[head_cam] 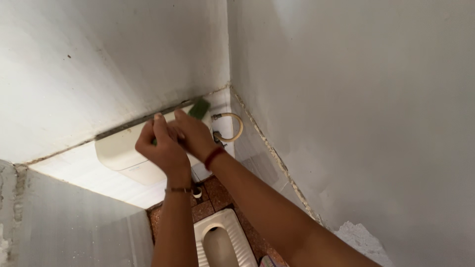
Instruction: The person scrubs the exterior of a white toilet cistern with a green brush, then pours water from a metal jug onto the cistern while continuing to scrub. The squat toilet bowl is visible but not cleaned in this clip.
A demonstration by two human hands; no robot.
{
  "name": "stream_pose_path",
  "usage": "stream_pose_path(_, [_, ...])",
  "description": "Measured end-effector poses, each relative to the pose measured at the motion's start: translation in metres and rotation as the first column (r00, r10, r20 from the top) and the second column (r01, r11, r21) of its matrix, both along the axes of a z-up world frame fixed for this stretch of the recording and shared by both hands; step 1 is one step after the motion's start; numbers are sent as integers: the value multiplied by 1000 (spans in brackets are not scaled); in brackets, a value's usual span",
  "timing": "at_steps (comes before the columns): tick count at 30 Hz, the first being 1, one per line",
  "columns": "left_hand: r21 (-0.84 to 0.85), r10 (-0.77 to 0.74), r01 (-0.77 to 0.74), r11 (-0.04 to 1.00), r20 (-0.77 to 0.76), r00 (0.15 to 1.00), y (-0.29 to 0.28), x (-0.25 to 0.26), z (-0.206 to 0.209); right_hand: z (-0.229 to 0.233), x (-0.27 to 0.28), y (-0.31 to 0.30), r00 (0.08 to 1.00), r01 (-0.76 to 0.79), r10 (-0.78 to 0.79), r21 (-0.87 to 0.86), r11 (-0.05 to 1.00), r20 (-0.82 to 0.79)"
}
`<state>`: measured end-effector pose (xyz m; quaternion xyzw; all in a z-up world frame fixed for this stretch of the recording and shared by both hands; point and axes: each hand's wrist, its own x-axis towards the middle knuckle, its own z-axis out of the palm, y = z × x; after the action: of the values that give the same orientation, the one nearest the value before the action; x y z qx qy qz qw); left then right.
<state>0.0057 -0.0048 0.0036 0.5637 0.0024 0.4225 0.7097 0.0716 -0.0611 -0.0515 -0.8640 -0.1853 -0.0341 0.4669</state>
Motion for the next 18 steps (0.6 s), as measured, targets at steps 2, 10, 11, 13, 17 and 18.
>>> stream_pose_path(2, [41, -14, 13, 999, 25, 1000, 0, -4, -3, -4, -3, -2, 978, -40, 52, -61, 997, 200])
stream_pose_path(10, [209, 4, 9, 978, -61, 998, 7, 3, -10, -13, 13, 11, 996, -76, 69, 134, 988, 60])
stream_pose_path(11, [227, 20, -4, 974, -70, 997, 10, -1, -10, -15, 8, 14, 981, -63, 113, 291, 955, -158])
stream_pose_path(13, [256, 53, -34, 966, -69, 996, 18, -15, -12, -22, -4, 22, 965, -83, 159, 333, 939, -208])
stream_pose_path(17, [257, 106, -95, 962, -32, 994, 37, -28, -4, -23, -8, 48, 977, -149, 157, -68, 987, 144])
stream_pose_path(18, [245, 112, -103, 964, -24, 993, 41, -27, 1, -21, -5, 55, 975, -135, 158, -149, 980, 158])
